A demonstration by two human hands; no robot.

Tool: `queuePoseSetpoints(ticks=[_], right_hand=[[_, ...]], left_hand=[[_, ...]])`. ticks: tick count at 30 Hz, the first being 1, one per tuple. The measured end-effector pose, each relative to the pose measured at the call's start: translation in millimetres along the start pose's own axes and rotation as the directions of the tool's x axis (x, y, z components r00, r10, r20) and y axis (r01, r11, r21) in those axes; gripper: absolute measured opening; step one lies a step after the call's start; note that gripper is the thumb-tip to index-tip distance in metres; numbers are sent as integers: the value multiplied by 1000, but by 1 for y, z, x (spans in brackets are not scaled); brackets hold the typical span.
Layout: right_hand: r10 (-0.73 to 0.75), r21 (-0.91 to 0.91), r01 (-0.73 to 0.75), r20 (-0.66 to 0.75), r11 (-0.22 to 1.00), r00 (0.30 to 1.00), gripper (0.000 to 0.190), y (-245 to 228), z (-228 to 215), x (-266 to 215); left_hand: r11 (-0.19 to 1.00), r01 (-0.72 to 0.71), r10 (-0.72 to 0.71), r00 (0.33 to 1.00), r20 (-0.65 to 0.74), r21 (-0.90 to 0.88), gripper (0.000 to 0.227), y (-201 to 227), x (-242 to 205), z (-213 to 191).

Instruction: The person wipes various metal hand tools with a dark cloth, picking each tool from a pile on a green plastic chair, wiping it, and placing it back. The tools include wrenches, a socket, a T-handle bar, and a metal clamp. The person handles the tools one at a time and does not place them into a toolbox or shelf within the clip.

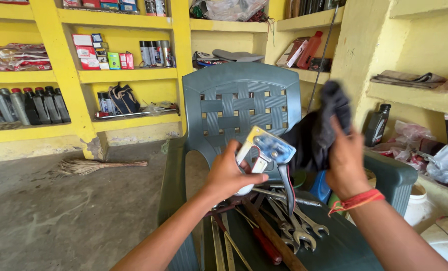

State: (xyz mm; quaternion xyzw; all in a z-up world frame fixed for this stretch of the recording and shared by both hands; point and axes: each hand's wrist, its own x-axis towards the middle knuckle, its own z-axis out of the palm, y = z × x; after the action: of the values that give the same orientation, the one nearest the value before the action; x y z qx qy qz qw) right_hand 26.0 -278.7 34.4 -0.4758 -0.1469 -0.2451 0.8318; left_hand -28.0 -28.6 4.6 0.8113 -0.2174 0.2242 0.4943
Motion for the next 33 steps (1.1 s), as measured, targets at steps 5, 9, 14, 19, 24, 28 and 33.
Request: queuePoseSetpoints(ticks=[5,9,14,19,24,28,33], right_hand=[[-620,-293,673,261,679,740,19,-34,25,-44],[-596,-594,779,556,202,579,60,-15,61,-83],[-456,-643,666,497,379,739,65,17,97,-88],[-274,-654,537,467,534,841,61,41,102,-87],[-89,-415,245,360,876,929,64,52,95,-64],[44,-183,-3,219,983,975,50,58,79,-50],[141,-28,-139,120,990,983,43,56,50,-31]], left_hand=[[910,138,-188,978,-92,-390,64,-10,6,7],[878,-7,-147,948,-283,-479,48,-19,14,30],[866,-93,-122,913,-388,-492,45,-35,23,42],[678,172,-208,977,38,-714,68,-42,18,35],[742,197,-41,967,250,-640,104,-26,19,0],[902,14,146,930,337,-431,113,-2,16,-5],[983,117,-82,969,234,-138,84,13,20,-10]])
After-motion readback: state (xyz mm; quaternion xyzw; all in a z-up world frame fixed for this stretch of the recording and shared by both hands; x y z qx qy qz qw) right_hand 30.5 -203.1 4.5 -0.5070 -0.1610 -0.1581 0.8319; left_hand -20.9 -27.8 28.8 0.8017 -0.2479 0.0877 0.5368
